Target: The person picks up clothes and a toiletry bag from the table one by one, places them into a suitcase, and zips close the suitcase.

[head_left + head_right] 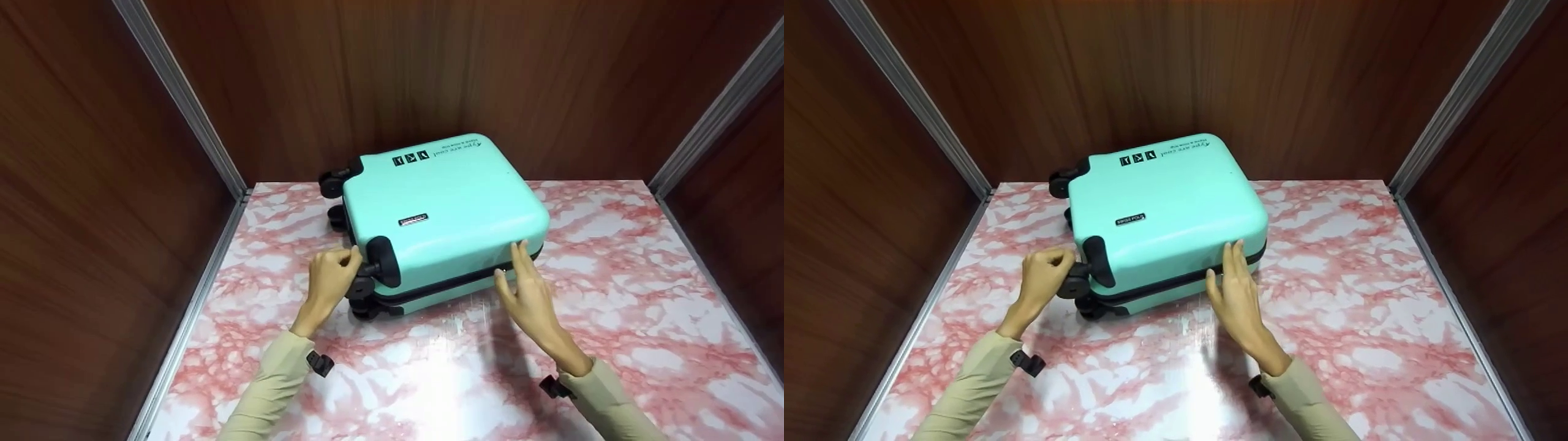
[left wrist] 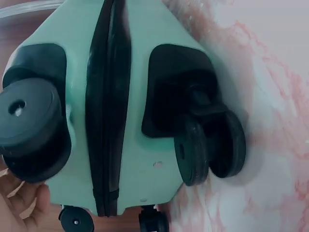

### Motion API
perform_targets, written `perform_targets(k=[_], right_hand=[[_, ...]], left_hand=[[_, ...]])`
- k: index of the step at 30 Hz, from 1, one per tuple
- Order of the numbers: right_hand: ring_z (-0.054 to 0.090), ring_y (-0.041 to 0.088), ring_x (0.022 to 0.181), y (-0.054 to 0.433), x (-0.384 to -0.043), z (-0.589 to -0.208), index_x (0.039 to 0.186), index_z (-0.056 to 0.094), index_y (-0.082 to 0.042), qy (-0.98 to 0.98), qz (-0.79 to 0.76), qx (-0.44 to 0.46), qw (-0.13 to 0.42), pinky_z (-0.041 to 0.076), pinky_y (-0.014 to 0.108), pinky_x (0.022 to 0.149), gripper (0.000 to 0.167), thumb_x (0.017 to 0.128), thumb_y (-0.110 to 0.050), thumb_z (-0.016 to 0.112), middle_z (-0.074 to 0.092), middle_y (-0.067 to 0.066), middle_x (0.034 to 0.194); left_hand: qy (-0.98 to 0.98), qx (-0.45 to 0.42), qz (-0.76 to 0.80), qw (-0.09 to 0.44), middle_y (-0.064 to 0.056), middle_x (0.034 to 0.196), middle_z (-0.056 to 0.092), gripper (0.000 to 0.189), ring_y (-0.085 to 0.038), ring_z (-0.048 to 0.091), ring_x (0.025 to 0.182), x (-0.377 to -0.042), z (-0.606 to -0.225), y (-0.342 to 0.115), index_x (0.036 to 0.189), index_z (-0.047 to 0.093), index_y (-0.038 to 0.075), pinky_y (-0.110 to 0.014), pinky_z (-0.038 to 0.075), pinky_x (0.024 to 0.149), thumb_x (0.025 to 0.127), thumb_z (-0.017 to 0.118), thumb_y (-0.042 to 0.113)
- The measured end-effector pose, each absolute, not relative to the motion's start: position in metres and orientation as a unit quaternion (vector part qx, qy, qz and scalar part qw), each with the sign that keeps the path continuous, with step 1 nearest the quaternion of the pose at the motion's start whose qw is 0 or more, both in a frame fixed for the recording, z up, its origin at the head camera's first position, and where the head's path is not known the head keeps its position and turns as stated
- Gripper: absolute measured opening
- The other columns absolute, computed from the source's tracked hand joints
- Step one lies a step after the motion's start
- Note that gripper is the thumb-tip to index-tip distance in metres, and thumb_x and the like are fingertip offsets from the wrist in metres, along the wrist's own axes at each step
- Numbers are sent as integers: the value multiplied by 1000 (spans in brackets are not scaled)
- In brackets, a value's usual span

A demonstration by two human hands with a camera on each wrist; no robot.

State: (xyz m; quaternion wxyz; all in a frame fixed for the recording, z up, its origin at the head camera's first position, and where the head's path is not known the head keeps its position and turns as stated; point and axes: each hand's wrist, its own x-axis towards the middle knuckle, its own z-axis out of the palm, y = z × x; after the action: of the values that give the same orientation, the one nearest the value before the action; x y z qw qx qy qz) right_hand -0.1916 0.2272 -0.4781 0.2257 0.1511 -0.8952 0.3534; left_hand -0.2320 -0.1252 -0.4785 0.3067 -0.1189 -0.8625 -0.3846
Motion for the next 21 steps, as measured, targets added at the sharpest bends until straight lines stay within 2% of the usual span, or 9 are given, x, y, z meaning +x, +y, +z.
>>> perform_targets(k=[2, 3, 5, 7, 10, 12, 14, 18, 21], right_hand=[[39, 46, 134, 227, -193, -477, 148, 26, 14, -899, 363, 150, 195, 36, 54, 106, 63, 101, -14, 57, 14, 35, 155], [23, 48, 141, 228, -194, -477, 148, 24, 15, -899, 367, 151, 183, 27, 58, 110, 64, 101, -14, 57, 11, 35, 155], [42, 48, 130, 230, -198, -477, 148, 21, 16, -902, 367, 154, 169, 40, 55, 102, 66, 101, -14, 56, 6, 36, 155], [44, 50, 127, 233, -204, -477, 148, 19, 17, -903, 363, 155, 167, 47, 52, 90, 67, 101, -14, 56, 4, 36, 155], [59, 39, 89, 240, -217, -477, 147, 20, 17, -905, 355, 154, 175, 50, 42, 68, 66, 101, -11, 57, 5, 37, 155], [59, 29, 80, 244, -226, -477, 147, 22, 16, -905, 353, 154, 182, 48, 35, 64, 65, 100, -10, 57, 7, 37, 155], [46, 15, 58, 246, -232, -477, 148, 24, 15, -903, 354, 154, 190, 41, 28, 56, 63, 100, -9, 57, 10, 37, 155], [39, 7, 50, 244, -229, -478, 147, 31, 13, -896, 357, 148, 217, 37, 25, 48, 59, 98, -7, 59, 22, 35, 153], [51, 16, 56, 237, -219, -478, 146, 35, 11, -888, 368, 161, 224, 48, 31, 54, 58, 97, -5, 60, 29, 33, 151]], left_hand=[[-862, -135, -376, 313, 8, 50, 39, 47, -11, 35, 46, -231, -478, -123, 47, 45, 17, -29, 32, 48, 89, 63, 11], [-861, -140, -370, 320, 8, 51, 40, 45, -10, 36, 46, -231, -477, -121, 47, 47, 17, -29, 33, 48, 89, 63, 10], [-857, -152, -363, 332, 7, 51, 41, 43, -10, 37, 47, -229, -477, -116, 47, 50, 17, -29, 34, 47, 87, 64, 8], [-854, -167, -361, 336, 7, 50, 41, 42, -9, 36, 46, -226, -476, -110, 47, 50, 15, -29, 33, 46, 85, 64, 6], [-850, -195, -354, 337, 6, 50, 39, 42, -10, 36, 45, -220, -477, -99, 46, 50, 14, -29, 33, 46, 85, 65, 5], [-851, -213, -339, 341, 6, 50, 38, 44, -12, 39, 45, -217, -478, -92, 46, 49, 14, -30, 36, 47, 86, 64, 6], [-851, -224, -319, 352, 6, 50, 38, 45, -14, 41, 45, -215, -479, -87, 47, 46, 14, -33, 38, 47, 88, 64, 7], [-851, -213, -303, 374, 6, 51, 31, 50, -16, 38, 43, -214, -483, -84, 47, 38, 15, -35, 37, 46, 89, 64, 9], [-849, -202, -305, 382, 7, 51, 27, 53, -15, 33, 42, -215, -487, -86, 46, 34, 16, -34, 33, 44, 89, 64, 8]])
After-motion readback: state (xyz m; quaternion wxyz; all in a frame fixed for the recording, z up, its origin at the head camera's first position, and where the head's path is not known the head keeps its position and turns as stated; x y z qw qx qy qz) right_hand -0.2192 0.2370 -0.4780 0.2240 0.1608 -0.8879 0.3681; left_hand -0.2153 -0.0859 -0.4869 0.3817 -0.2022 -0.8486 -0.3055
